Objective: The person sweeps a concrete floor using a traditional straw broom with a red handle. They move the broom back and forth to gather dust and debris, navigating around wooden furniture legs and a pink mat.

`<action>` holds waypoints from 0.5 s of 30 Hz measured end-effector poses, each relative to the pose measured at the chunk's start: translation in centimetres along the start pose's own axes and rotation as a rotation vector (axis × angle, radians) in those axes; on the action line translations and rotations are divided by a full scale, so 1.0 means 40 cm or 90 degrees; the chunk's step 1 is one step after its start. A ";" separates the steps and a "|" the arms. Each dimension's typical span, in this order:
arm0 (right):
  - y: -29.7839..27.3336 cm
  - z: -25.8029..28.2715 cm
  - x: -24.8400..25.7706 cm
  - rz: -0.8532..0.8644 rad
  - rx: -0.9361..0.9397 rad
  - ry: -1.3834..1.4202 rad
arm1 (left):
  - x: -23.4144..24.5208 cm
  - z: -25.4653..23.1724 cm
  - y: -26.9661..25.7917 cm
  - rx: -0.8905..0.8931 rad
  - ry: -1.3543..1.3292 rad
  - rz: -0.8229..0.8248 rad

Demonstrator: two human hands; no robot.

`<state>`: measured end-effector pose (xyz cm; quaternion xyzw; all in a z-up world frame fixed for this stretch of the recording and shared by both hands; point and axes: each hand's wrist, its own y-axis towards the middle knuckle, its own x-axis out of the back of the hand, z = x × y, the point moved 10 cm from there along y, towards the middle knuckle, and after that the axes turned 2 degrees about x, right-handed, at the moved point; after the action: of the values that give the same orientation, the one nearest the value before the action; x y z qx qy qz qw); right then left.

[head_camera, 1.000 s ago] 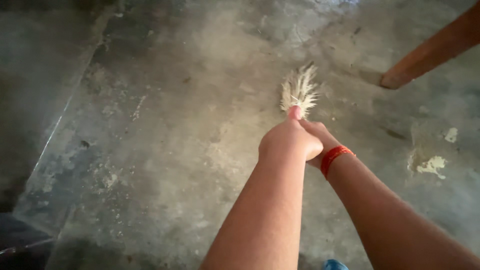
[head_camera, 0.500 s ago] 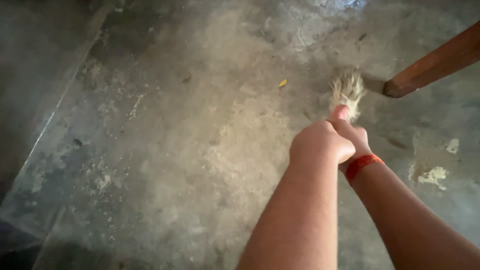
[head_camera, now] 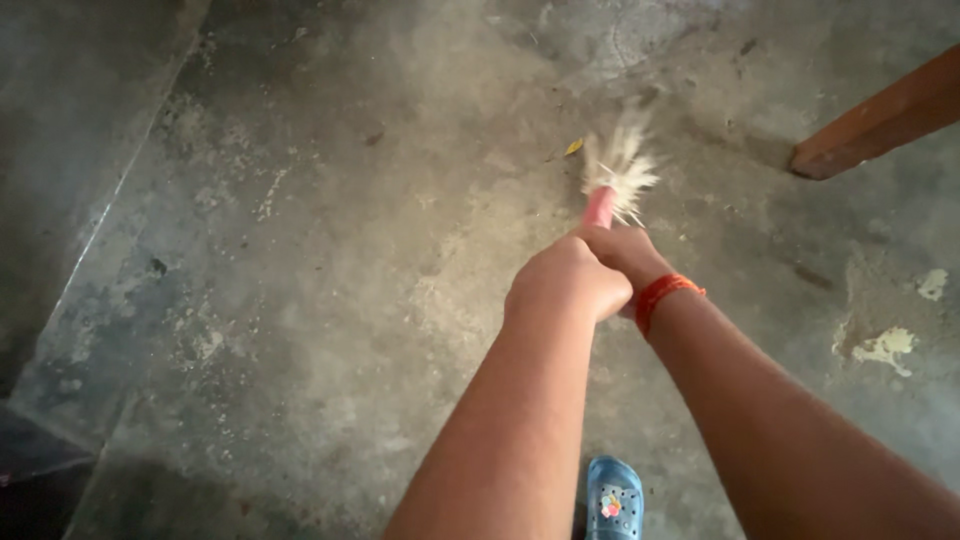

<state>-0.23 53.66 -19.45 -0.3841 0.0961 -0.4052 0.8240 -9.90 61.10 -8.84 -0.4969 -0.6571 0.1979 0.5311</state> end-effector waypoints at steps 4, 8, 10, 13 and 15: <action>-0.025 0.112 0.041 -0.010 0.079 -0.086 | 0.019 -0.068 -0.013 -0.018 -0.060 -0.026; -0.038 0.195 0.146 -0.046 0.138 -0.126 | -0.007 -0.163 -0.015 -0.045 -0.098 -0.019; -0.039 0.210 0.204 -0.064 0.149 -0.137 | -0.042 -0.213 -0.012 -0.057 -0.112 -0.008; -0.042 0.185 0.282 -0.087 0.141 -0.155 | -0.102 -0.266 -0.002 -0.065 -0.125 0.013; -0.033 0.159 0.327 -0.102 0.133 -0.167 | -0.131 -0.296 0.010 -0.070 -0.127 0.019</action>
<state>10.53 46.99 -12.13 -0.3521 -0.0855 -0.4236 0.8302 0.58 53.60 -7.56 -0.5129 -0.7090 0.2185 0.4319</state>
